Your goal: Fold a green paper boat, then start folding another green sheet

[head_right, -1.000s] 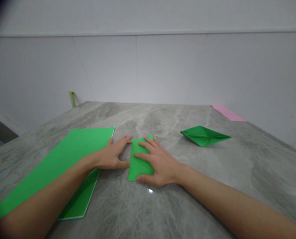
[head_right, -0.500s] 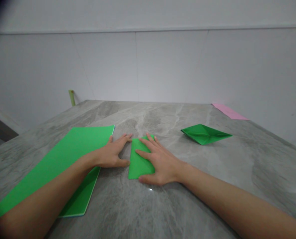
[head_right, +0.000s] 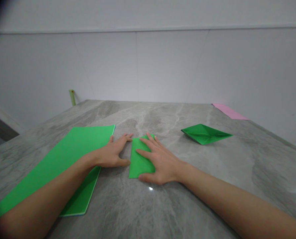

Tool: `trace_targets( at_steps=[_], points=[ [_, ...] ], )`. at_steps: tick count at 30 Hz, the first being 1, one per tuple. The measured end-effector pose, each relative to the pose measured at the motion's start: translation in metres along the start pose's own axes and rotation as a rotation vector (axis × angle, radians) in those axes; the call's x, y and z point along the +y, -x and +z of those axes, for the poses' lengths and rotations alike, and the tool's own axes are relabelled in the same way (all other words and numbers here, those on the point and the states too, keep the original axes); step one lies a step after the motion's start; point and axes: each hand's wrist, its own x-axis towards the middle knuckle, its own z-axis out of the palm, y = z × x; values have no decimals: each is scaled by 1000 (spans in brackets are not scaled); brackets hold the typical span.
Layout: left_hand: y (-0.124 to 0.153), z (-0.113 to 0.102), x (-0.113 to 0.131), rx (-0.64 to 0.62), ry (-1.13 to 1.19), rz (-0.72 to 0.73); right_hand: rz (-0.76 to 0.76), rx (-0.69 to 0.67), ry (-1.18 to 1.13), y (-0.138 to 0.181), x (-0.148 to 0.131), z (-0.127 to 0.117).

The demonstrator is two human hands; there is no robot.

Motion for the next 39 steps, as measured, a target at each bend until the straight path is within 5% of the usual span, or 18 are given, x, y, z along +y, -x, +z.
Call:
trace_targets(
  at_steps=[14, 39],
  points=[
    [-7, 10, -4, 149, 38, -58, 10, -14, -3, 0, -1, -2],
    [-8, 10, -8, 185, 26, -42, 0, 10, -26, -1, 0, -4]
  ],
)
